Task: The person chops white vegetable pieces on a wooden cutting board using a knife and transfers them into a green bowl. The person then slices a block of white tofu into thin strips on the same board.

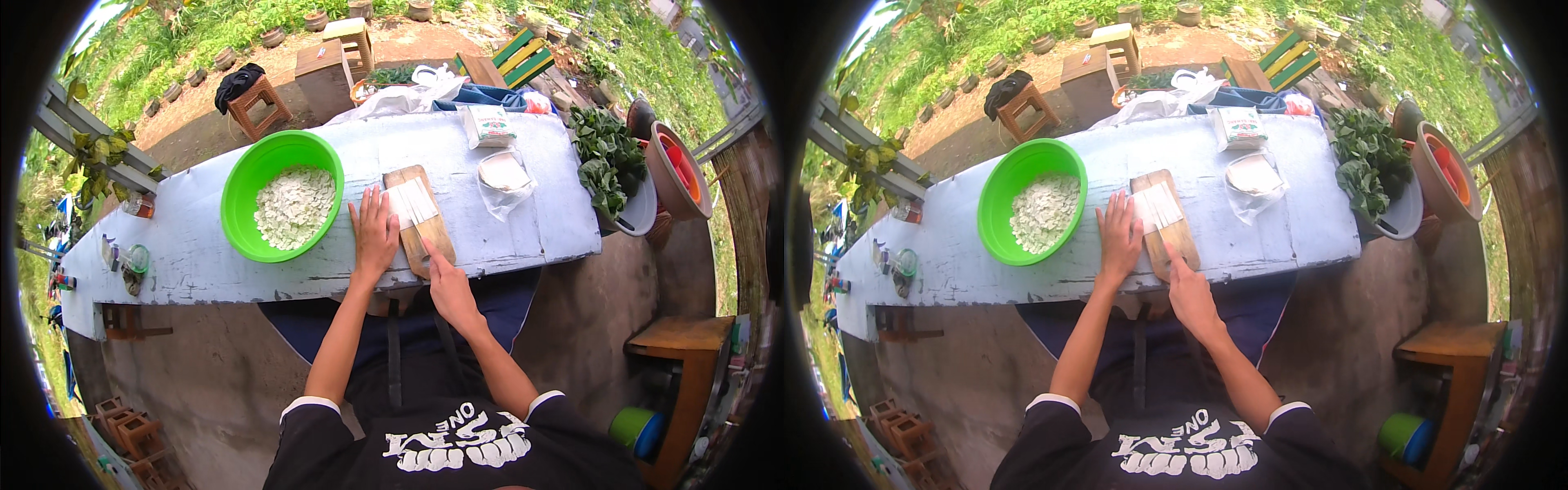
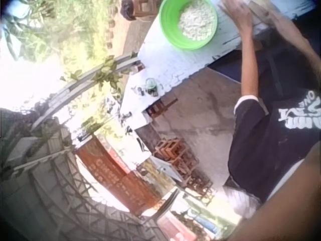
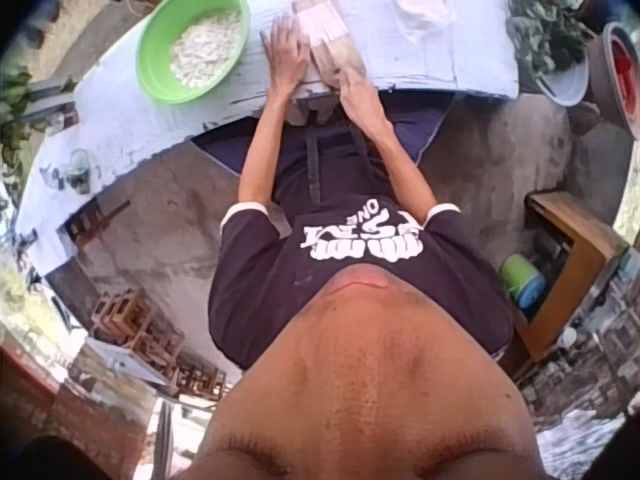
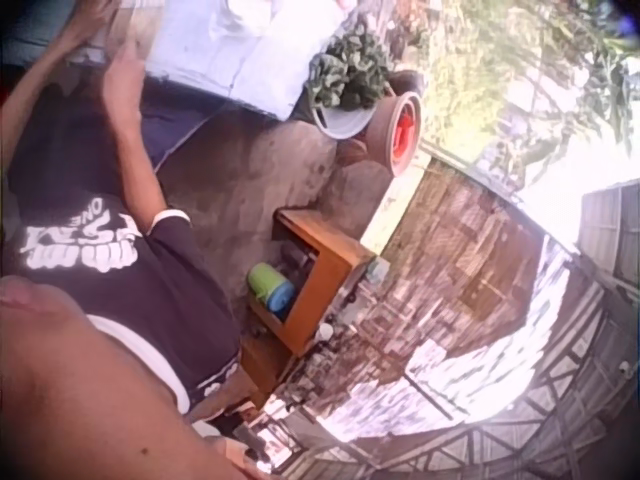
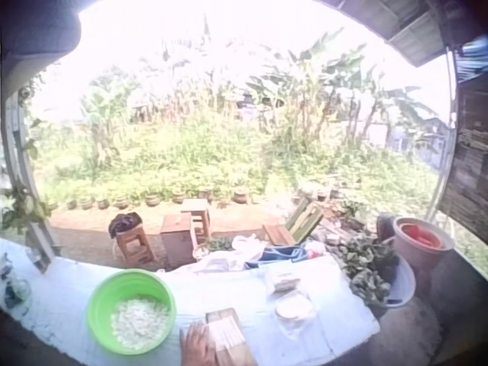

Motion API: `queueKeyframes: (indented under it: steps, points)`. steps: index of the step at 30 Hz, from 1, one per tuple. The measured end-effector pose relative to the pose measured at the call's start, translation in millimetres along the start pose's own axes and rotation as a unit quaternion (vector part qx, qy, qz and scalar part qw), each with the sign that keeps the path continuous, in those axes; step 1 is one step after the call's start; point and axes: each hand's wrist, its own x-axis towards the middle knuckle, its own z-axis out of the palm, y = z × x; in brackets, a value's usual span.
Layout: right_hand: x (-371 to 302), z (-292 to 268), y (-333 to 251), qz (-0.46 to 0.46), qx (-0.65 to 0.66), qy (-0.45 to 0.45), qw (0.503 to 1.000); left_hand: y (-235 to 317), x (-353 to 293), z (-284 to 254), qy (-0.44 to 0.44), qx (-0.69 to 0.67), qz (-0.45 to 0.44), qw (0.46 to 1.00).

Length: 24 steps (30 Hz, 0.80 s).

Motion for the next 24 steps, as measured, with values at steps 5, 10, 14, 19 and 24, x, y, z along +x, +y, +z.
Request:
queueKeyframes:
  steps: [5,10,14,19,24]
  points:
    - [19,1,2,-0.033,-0.012,0.020,0.999,9,1,-3,-0.014,0.028,0.006,0.999]
    - [43,13,-4,-0.121,-0.001,0.064,0.991,13,1,-5,-0.010,0.058,0.012,0.998]
    - [62,24,-2,-0.141,-0.028,0.066,0.987,15,2,-6,-0.015,0.074,0.012,0.997]
    - [66,19,-21,-0.059,-0.018,0.010,0.998,16,2,-9,-0.019,0.070,0.007,0.997]
    - [70,19,-21,-0.049,-0.010,-0.002,0.999,16,3,-10,-0.030,0.079,0.004,0.996]
